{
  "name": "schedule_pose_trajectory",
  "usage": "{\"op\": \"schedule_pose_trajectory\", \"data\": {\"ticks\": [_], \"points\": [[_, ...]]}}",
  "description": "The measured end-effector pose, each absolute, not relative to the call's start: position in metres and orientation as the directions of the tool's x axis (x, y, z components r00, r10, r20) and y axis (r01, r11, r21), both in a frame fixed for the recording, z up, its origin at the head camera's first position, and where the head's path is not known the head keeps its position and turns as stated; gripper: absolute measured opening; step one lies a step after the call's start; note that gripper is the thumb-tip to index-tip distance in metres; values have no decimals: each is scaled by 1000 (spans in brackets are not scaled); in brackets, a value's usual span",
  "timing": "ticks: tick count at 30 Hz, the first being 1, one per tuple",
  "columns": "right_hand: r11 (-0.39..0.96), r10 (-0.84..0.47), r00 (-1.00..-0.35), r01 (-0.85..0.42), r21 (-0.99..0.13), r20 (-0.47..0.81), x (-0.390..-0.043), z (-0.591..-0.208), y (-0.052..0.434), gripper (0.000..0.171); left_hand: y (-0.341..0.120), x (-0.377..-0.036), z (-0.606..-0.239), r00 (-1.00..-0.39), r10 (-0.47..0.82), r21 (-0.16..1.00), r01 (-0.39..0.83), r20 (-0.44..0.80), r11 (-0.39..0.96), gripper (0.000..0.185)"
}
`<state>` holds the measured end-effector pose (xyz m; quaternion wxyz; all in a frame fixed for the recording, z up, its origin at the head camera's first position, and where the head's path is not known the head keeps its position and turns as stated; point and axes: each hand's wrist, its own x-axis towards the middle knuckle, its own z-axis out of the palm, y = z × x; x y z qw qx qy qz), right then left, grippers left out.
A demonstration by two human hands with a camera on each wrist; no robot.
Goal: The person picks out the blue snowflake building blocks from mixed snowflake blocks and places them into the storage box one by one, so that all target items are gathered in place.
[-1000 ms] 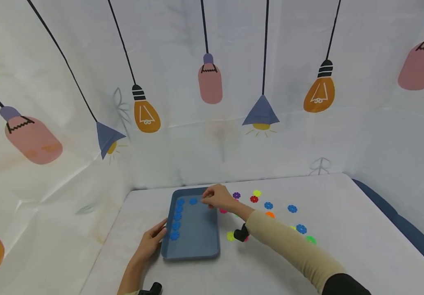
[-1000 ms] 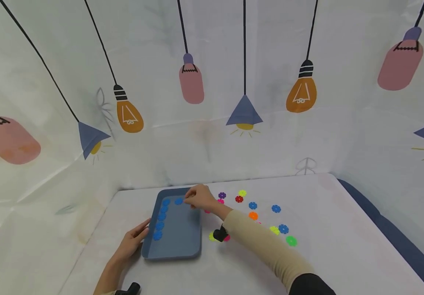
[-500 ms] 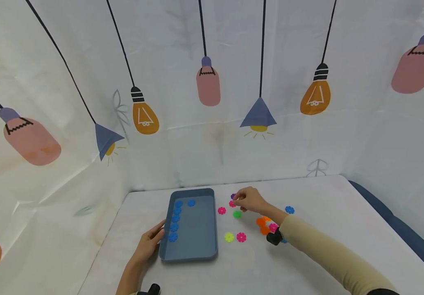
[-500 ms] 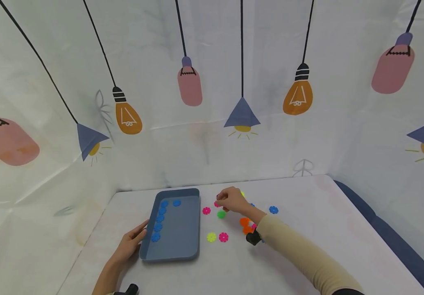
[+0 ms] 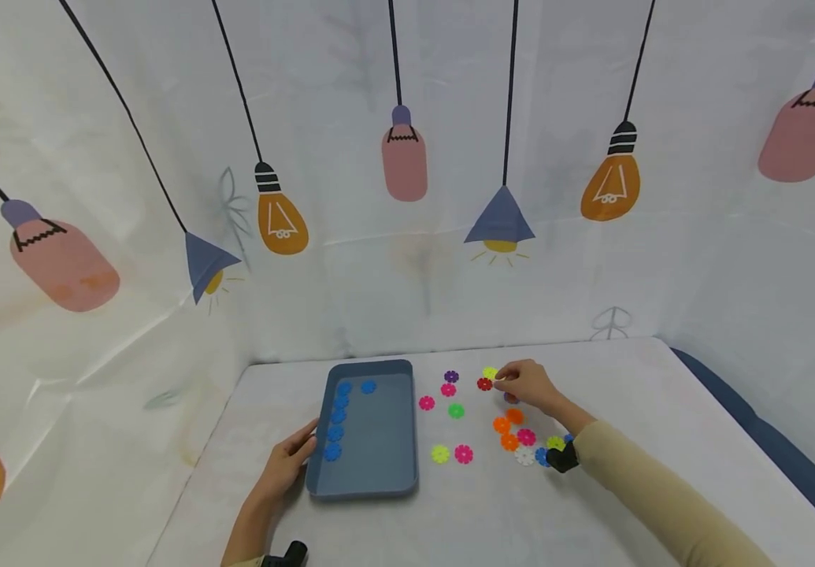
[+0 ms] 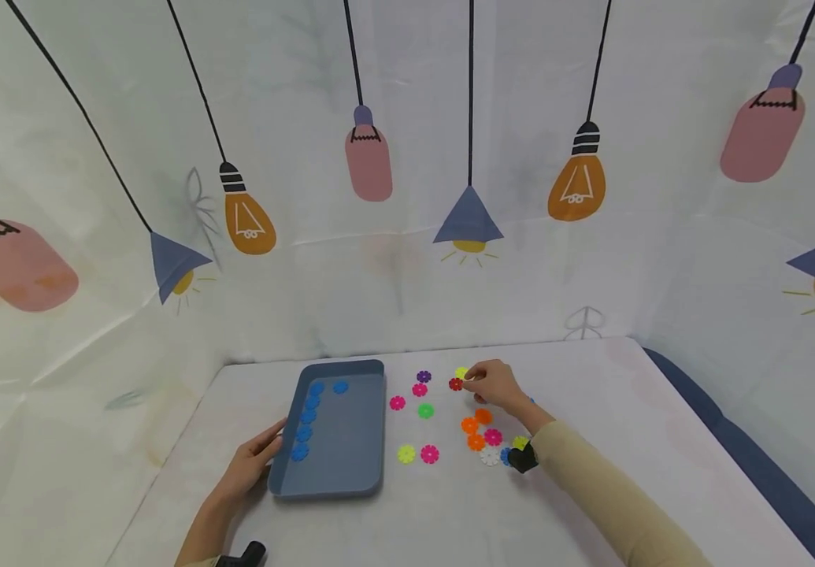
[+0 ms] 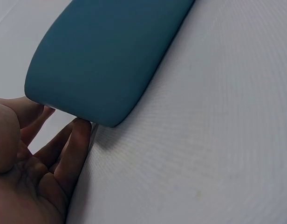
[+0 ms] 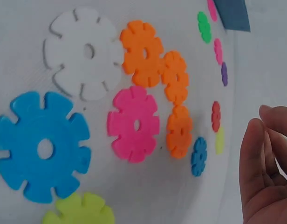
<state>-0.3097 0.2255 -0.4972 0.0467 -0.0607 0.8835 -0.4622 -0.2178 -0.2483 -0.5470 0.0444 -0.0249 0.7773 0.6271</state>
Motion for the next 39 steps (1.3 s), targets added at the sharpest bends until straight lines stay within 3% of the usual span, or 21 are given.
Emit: {"op": "schedule_pose_trajectory", "data": {"ticks": [11, 39], "points": [[626, -44, -994, 51, -778, -100, -304, -522, 254, 28, -250, -215, -546, -993, 10, 965, -110, -116, 237, 47], [679, -56, -983, 89, -729, -173, -309, -532, 260, 44, -247, -219, -545, -995, 0, 967, -94, -97, 236, 46]]}}
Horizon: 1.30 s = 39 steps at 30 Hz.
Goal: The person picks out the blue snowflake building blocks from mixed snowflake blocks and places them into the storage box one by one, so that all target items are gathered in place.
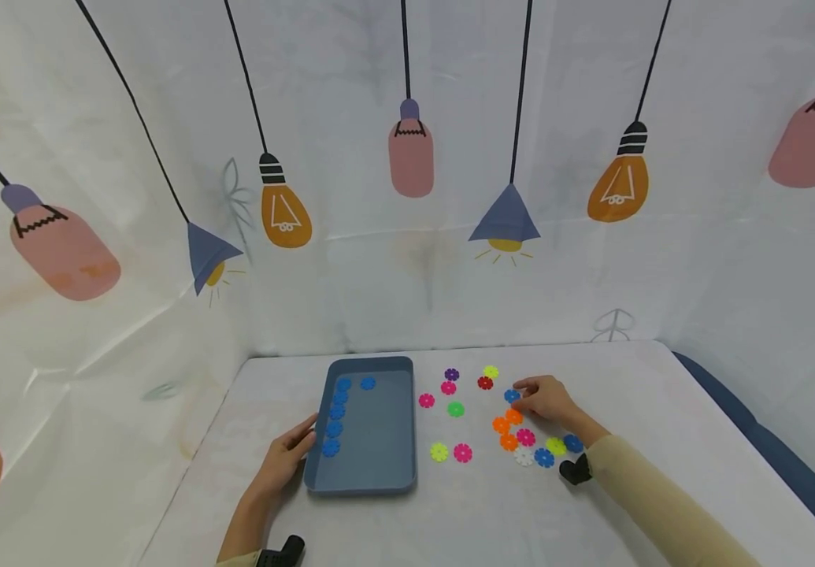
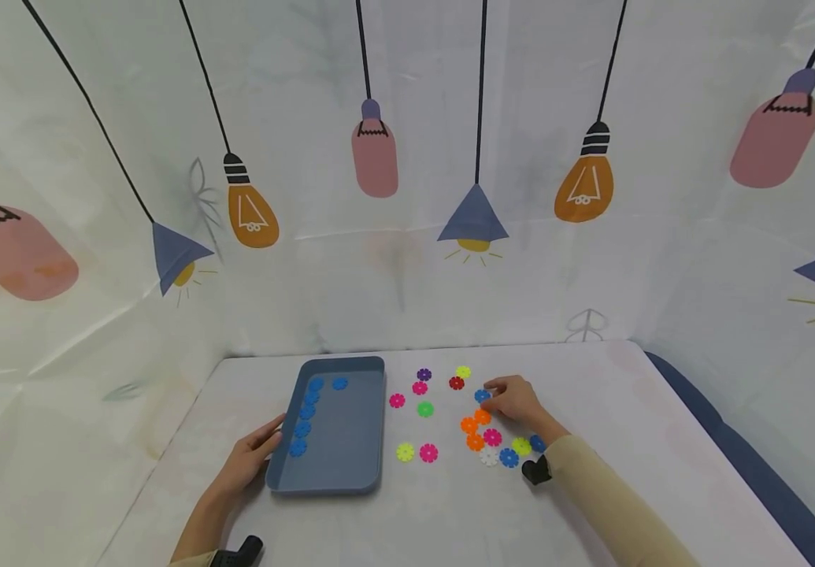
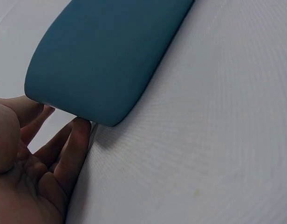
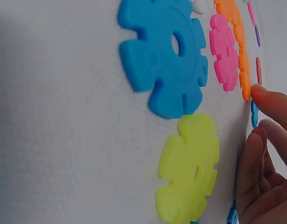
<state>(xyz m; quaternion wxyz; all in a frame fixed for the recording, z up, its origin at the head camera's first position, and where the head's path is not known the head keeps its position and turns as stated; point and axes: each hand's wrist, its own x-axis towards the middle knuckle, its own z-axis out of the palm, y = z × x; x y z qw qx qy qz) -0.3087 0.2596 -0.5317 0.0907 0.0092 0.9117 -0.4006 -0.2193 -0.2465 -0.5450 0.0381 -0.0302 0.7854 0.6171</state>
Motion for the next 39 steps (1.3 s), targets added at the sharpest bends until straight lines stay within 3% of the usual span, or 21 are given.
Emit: {"op": "schedule_pose_trajectory", "data": {"ticks": [15, 27, 39], "points": [[727, -97, -991, -10, -686, -88, -312, -533, 260, 34, -246, -222, -544, -995, 11, 969, -93, -98, 229, 48], [738, -126, -980, 13, -675, -156, -317, -529, 253, 35, -249, -218, -544, -995, -18, 964, -97, -95, 249, 48], [639, -116, -986, 17, -769, -118, -311, -527, 239, 28, -250, -219, -548, -995, 2, 969, -93, -96, 228, 49]]}}
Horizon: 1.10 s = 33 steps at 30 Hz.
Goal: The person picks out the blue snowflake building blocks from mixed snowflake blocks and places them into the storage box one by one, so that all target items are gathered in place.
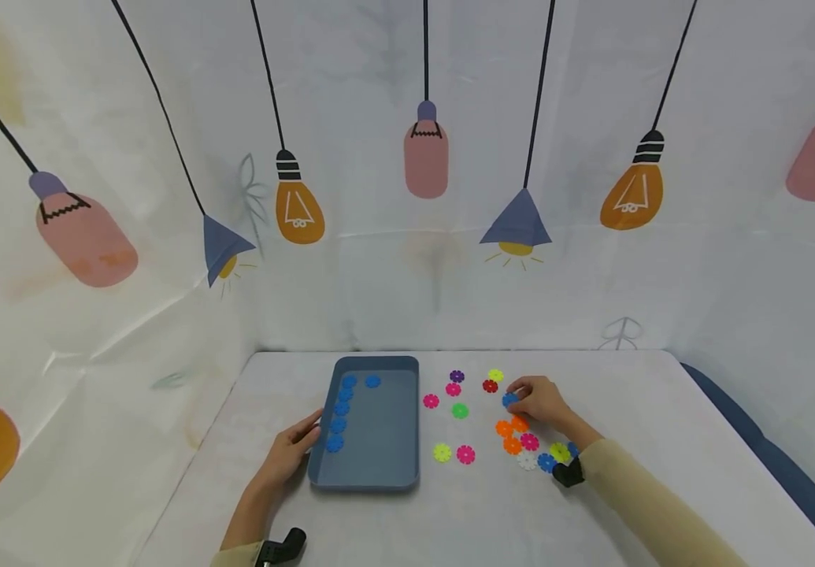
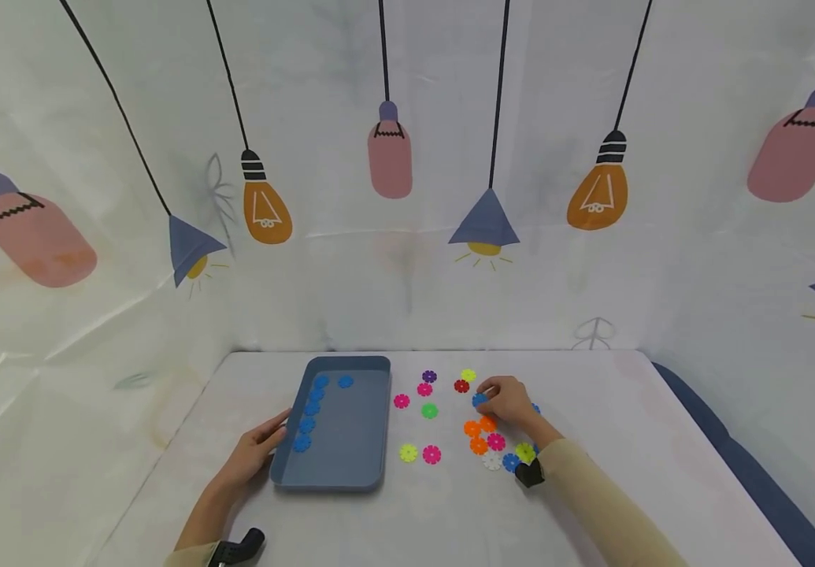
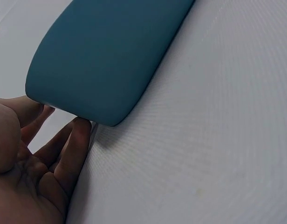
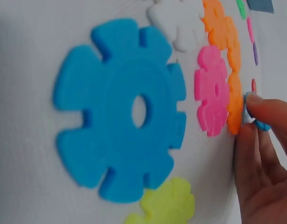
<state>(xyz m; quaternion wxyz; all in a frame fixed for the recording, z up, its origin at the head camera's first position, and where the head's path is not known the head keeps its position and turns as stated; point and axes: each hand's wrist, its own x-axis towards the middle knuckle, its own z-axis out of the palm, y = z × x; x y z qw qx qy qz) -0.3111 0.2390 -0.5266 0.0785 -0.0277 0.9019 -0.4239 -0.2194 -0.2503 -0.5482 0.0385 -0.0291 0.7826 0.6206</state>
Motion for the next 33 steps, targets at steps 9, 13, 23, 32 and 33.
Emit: {"op": "schedule_pose_trajectory", "data": {"ticks": [9, 13, 23, 32, 33], "points": [[543, -162, -975, 38, -839, -150, -313, -523, 229, 29, -248, -221, -548, -992, -12, 962, -124, -125, 242, 48], [472, -204, -968, 30, -881, -143, -315, -519, 217, 30, -248, -222, -549, -992, -16, 962, -128, -128, 243, 48], [334, -297, -948, 8, -943, -113, -312, -499, 177, 36, -248, -220, -548, -994, -17, 964, -112, -112, 241, 47], [253, -337, -934, 31, -967, -118, -308, -492, 145, 40, -249, -219, -546, -993, -14, 964, -116, -116, 241, 47], [247, -337, -934, 38, -968, -122, -309, -492, 142, 39, -249, -219, -546, -993, -12, 964, -114, -115, 239, 47]]}}
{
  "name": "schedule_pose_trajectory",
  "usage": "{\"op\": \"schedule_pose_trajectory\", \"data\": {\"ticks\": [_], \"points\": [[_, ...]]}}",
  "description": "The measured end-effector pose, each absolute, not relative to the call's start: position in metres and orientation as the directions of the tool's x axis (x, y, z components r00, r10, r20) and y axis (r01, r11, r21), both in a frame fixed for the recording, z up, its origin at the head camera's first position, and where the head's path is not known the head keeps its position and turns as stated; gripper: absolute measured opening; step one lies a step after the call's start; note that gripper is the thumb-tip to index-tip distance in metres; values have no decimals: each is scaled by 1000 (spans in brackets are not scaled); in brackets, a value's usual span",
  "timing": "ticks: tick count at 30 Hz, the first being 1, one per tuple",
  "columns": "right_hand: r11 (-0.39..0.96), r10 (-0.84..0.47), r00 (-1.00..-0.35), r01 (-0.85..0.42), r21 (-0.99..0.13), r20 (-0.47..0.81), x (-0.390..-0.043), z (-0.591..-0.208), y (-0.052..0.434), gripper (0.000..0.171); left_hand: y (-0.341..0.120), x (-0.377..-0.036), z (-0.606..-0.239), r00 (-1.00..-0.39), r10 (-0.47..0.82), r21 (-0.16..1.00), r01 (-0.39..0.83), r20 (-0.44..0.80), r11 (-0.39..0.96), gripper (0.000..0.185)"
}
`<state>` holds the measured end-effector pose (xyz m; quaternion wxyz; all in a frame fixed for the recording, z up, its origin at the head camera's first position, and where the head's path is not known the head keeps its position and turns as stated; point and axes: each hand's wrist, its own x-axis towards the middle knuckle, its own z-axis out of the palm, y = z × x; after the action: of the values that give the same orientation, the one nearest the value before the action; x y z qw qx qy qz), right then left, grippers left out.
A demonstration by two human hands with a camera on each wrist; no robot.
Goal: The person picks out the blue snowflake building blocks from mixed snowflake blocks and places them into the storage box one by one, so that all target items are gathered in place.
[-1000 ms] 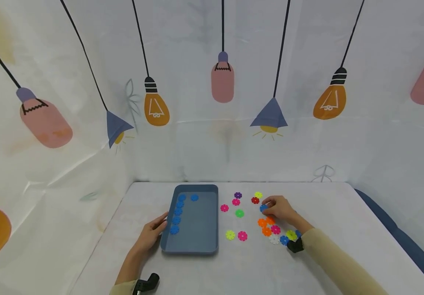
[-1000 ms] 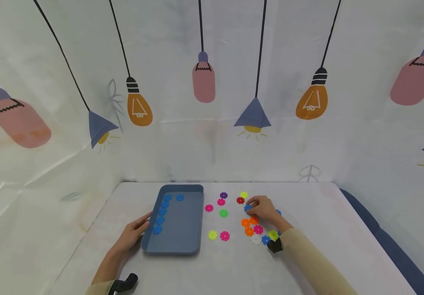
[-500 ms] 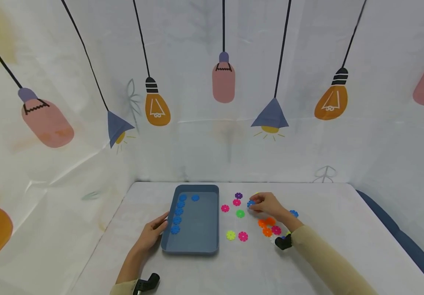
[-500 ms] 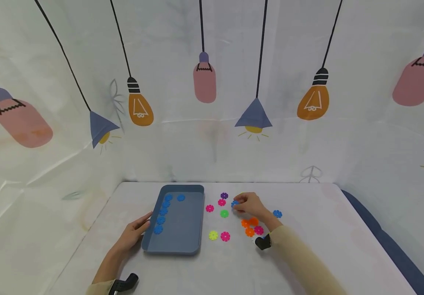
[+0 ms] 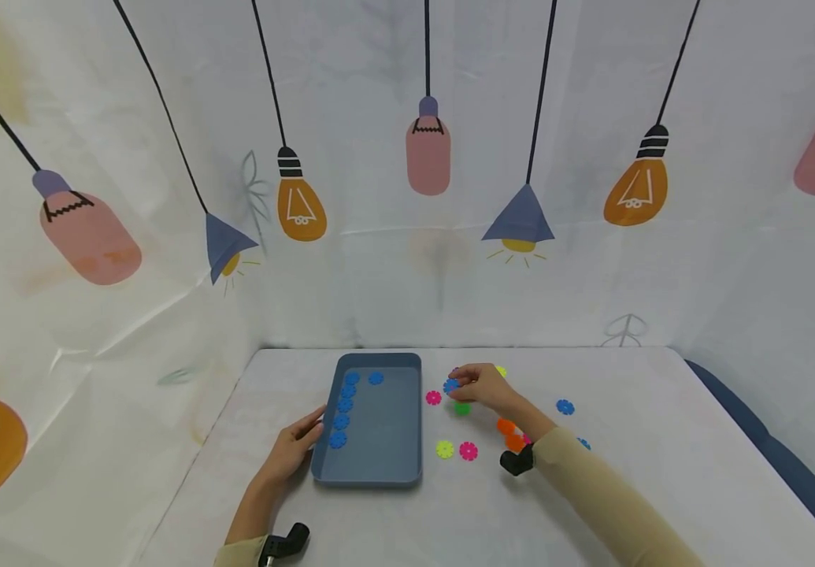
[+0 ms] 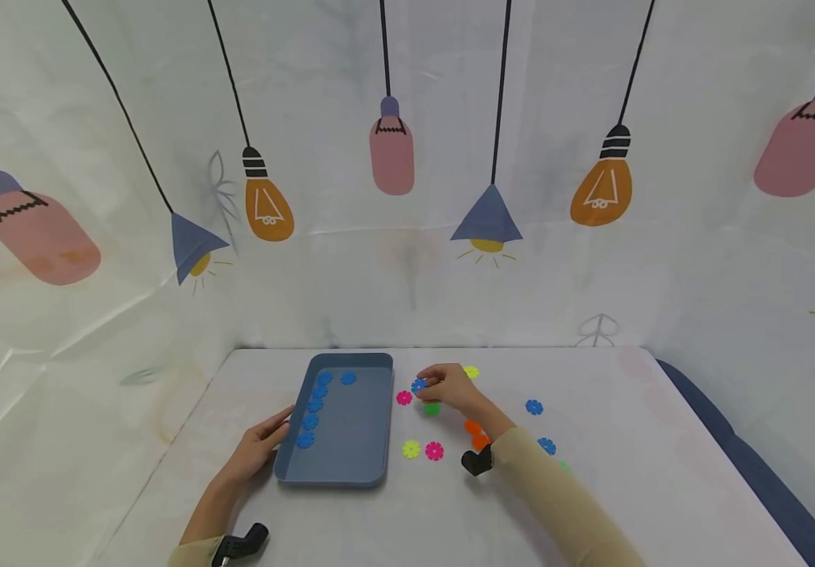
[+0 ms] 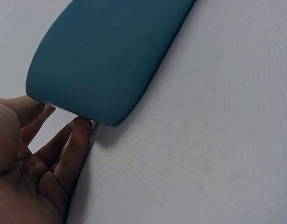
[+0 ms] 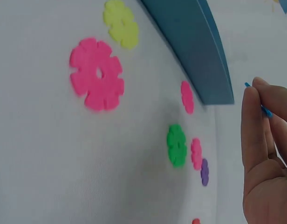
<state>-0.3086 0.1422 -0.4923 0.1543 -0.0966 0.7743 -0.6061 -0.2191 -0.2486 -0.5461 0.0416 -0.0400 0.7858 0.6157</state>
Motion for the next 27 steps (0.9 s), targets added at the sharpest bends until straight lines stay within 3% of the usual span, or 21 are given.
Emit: {"op": "schedule_pose_trajectory", "data": {"ticks": [8, 15, 19, 27], "points": [[177, -355, -929, 42, -983, -103, -307, -490, 120, 37, -249, -221, -547, -994, 2, 965, -106, -110, 239, 47], [197, -266, -962, 9, -980, -62, -309, -488, 96, 37, -250, -221, -544, -995, 5, 968, -100, -104, 228, 47], [143, -248, -968, -2, -990, -34, -311, -489, 80, 37, -251, -220, -542, -995, 9, 965, -93, -99, 243, 48], [105, -232, -969, 58, -993, -81, -306, -491, 54, 38, -249, -220, -543, -994, 18, 967, -100, -107, 234, 50]]}}
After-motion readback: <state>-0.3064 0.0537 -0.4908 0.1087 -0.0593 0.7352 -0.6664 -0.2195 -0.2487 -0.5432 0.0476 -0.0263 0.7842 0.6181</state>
